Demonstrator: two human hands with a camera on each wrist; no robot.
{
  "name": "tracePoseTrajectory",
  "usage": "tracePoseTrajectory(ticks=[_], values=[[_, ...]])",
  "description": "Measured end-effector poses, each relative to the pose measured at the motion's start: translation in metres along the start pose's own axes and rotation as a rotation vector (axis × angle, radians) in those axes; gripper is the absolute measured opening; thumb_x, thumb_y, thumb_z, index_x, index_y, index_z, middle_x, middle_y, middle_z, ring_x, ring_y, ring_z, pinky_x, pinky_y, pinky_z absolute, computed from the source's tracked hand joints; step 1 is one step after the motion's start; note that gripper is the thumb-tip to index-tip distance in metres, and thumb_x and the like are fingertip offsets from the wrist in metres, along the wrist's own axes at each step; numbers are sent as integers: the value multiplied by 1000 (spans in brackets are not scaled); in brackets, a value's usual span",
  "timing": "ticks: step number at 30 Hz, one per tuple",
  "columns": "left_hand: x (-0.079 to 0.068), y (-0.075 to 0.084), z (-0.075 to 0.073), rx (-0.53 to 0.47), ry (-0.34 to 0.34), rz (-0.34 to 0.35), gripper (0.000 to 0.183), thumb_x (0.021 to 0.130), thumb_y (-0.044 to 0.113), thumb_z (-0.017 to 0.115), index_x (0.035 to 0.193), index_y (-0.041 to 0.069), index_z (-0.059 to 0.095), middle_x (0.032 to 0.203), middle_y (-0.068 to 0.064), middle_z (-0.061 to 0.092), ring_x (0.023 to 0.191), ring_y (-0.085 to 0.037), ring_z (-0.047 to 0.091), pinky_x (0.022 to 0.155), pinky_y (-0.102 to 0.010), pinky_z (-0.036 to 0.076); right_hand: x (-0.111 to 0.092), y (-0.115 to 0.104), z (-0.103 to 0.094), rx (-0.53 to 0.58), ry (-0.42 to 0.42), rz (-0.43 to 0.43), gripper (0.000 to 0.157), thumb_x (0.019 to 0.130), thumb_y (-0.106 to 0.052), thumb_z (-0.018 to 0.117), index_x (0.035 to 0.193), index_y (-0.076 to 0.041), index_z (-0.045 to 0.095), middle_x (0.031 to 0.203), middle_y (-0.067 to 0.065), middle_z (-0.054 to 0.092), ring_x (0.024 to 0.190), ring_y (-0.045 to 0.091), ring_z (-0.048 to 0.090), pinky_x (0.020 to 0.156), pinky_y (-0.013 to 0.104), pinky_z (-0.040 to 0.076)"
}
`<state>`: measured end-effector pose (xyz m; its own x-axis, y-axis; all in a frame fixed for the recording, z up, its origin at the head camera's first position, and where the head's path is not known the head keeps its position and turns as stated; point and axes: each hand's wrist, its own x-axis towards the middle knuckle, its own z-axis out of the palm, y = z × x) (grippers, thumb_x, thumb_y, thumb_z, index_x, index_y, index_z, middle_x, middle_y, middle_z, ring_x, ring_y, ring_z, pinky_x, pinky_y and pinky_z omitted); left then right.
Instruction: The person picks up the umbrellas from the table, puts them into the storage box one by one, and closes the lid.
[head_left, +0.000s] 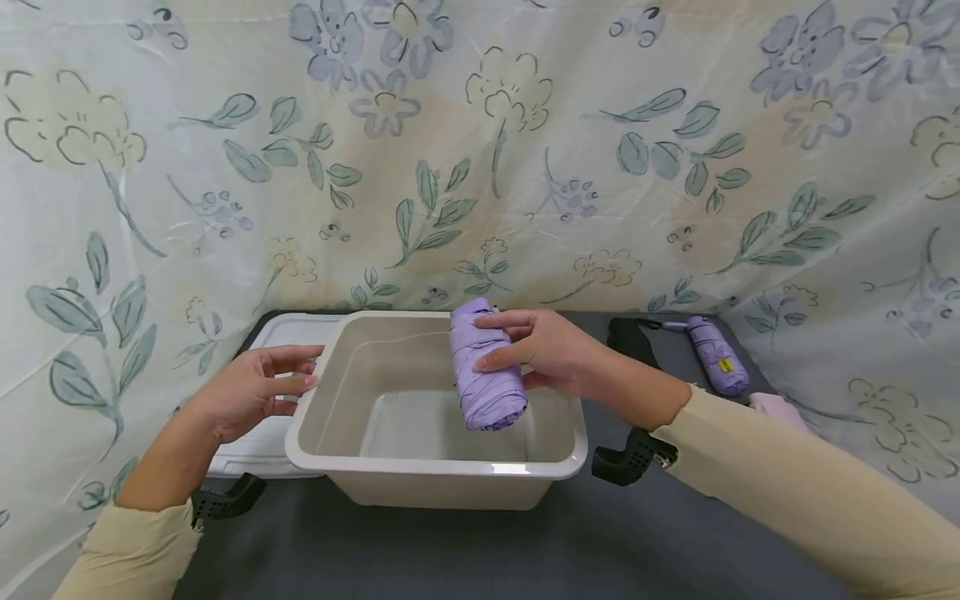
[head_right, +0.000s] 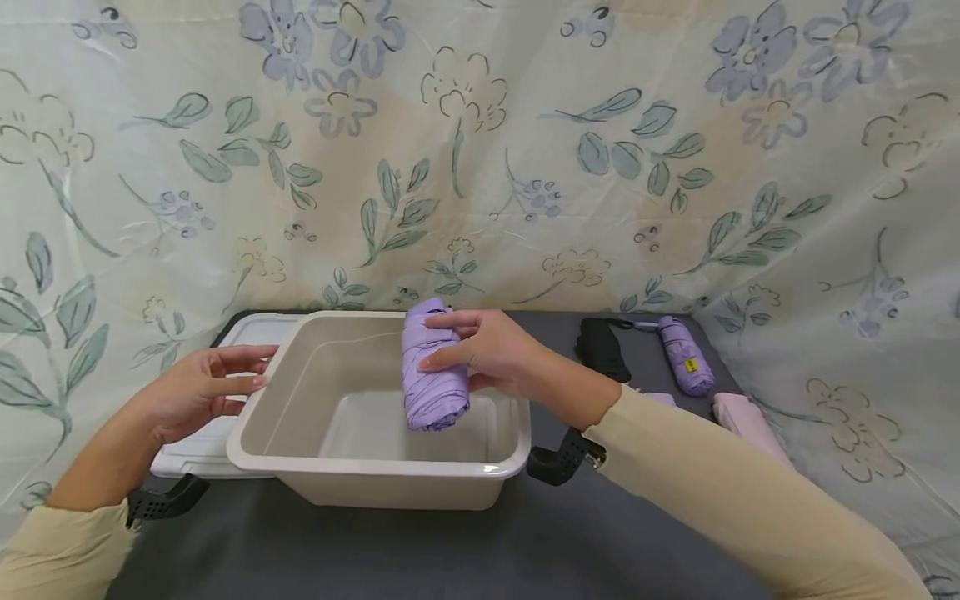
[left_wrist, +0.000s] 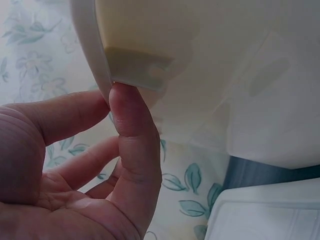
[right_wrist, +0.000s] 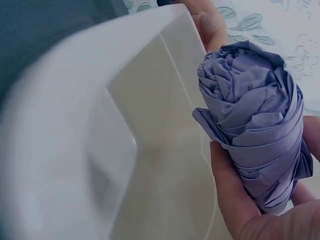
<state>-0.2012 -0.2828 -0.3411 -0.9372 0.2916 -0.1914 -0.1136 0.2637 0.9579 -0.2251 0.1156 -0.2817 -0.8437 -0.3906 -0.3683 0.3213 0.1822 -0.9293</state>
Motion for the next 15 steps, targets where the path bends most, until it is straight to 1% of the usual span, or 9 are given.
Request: tracePoseTrajectory(ticks=[4, 7, 11, 13, 15], values=[[0, 0, -1, 1, 9, -3, 65, 101, 15, 66, 155, -4, 36, 112, 13, 69, 100, -10, 67, 80, -32, 62, 16, -1, 13, -12, -15, 38, 61, 83, -3, 84, 138, -24, 67, 136, 11, 64, 104, 29, 70, 82, 47, 63], [0, -1, -1, -2, 10, -2, 62, 101, 16, 66, 154, -2, 39, 111, 13, 69, 99, -10, 67, 81, -32, 62, 26, -1, 22, -40, -35, 67, 59, 83, -2, 83, 136, -23, 68, 138, 12, 62, 102, 28, 69, 79, 44, 63], [0, -2, 0, -44, 5, 2, 50, 100, 13, 66, 149, 9, 53, 110, 9, 68, 98, -11, 68, 79, -31, 62, 35, 0, 33, -112, -51, 95, 55, 84, -2, 81, 135, -19, 68, 139, 14, 59, 98, 27, 67, 73, 39, 63], [0, -3, 0, -69, -1, 8, 44, 100, 11, 66, 143, 16, 59, 109, 7, 68, 97, -11, 68, 78, -31, 62, 40, 2, 38, -129, -55, 107, 54, 84, -2, 81, 134, -18, 69, 137, 15, 59, 96, 27, 67, 72, 39, 63], [0, -3, 0, -84, -7, 13, 40, 100, 10, 66, 139, 19, 62, 110, 7, 69, 97, -10, 69, 78, -30, 62, 45, 3, 42, -147, -54, 116, 53, 82, -2, 83, 132, -18, 71, 136, 15, 59, 96, 27, 67, 71, 40, 63]])
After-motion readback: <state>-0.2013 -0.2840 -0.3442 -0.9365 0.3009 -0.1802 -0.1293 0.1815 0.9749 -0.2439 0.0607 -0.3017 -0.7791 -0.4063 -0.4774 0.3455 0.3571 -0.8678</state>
